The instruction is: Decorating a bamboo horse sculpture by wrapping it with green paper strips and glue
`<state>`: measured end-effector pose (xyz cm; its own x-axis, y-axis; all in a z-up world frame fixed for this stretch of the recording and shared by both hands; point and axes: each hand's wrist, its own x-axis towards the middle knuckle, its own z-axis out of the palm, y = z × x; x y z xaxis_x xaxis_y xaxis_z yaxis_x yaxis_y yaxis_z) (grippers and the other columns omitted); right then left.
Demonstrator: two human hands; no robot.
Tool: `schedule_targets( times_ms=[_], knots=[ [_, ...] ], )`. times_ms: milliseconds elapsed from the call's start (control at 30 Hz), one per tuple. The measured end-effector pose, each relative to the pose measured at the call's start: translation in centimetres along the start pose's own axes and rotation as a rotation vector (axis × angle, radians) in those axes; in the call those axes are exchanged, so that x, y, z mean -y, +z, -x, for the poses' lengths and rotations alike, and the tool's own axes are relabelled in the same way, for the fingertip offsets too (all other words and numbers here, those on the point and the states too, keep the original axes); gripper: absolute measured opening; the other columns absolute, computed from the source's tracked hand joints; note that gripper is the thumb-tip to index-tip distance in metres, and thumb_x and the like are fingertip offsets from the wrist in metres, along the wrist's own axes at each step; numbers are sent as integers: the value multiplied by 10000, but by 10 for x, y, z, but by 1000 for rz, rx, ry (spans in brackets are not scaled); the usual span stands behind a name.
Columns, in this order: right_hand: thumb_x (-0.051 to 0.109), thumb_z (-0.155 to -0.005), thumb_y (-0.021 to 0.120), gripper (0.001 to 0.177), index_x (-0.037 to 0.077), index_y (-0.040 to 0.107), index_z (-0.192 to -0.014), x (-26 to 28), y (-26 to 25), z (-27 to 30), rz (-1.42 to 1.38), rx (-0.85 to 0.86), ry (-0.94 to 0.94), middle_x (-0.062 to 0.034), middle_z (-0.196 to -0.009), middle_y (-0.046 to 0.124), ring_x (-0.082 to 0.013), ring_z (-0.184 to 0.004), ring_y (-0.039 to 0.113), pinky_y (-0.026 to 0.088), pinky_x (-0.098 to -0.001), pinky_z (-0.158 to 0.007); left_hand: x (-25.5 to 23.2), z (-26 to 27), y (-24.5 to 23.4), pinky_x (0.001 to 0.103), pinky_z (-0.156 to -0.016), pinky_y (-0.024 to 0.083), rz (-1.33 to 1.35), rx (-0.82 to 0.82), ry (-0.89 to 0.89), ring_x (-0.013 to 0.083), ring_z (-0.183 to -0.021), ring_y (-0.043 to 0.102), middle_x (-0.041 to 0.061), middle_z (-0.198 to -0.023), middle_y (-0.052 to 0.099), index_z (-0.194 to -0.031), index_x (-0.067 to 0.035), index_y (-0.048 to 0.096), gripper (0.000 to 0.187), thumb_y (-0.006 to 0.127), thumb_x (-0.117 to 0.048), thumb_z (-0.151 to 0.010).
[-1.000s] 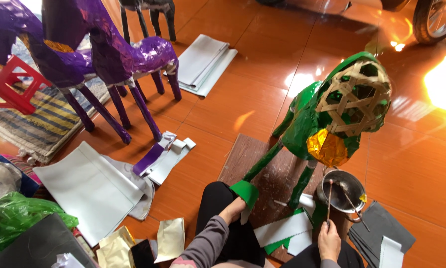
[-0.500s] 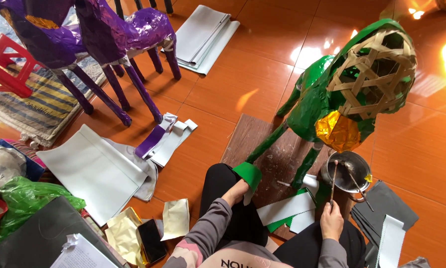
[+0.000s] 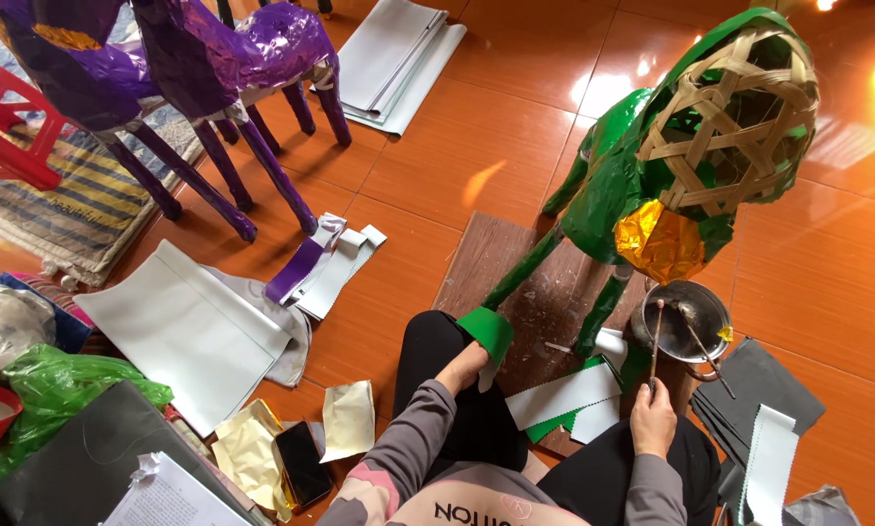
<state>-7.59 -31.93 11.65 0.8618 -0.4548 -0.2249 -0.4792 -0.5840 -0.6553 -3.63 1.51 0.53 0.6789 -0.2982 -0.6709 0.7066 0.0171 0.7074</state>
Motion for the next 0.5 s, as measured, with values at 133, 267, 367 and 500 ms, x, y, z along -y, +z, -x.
schedule_targets(
  times_ms=[133,267,367,500],
  knots=[
    [326,-988,442,472,89,543,-1383,-7,4,-5,9,-7,-10,-187,-1307,603,-414,-1184,542,410,-490,-962,-1,1,-1,338,-1037,178,-59,9,34,179,-1322,343,-70,-1490,328,-1476,-205,372,595,494,-100,-904],
    [338,-983,437,488,102,535,-1398,-1,-1,-5,12,23,21,-181,-1314,605,-410,-1198,544,414,-485,-968,-11,-4,0,345,-1092,152,-121,22,85,181,-1393,322,-82,-1559,301,-1512,-215,341,641,484,-81,-901],
    [329,-988,439,477,114,536,-1403,2,-2,-5,22,38,82,-160,-1313,616,-382,-1203,552,414,-462,-986,-18,3,3,417,-1062,242,-121,24,8,201,-1449,258,-69,-1601,233,-1530,-270,302,595,440,-236,-953],
    [334,-999,423,475,111,525,-1406,8,-4,-3,12,51,91,-147,-1327,605,-364,-1201,553,424,-461,-979,-26,9,7,314,-715,409,135,-58,100,173,-943,584,34,-1219,633,-1360,-167,579,457,461,-372,-969]
  ],
)
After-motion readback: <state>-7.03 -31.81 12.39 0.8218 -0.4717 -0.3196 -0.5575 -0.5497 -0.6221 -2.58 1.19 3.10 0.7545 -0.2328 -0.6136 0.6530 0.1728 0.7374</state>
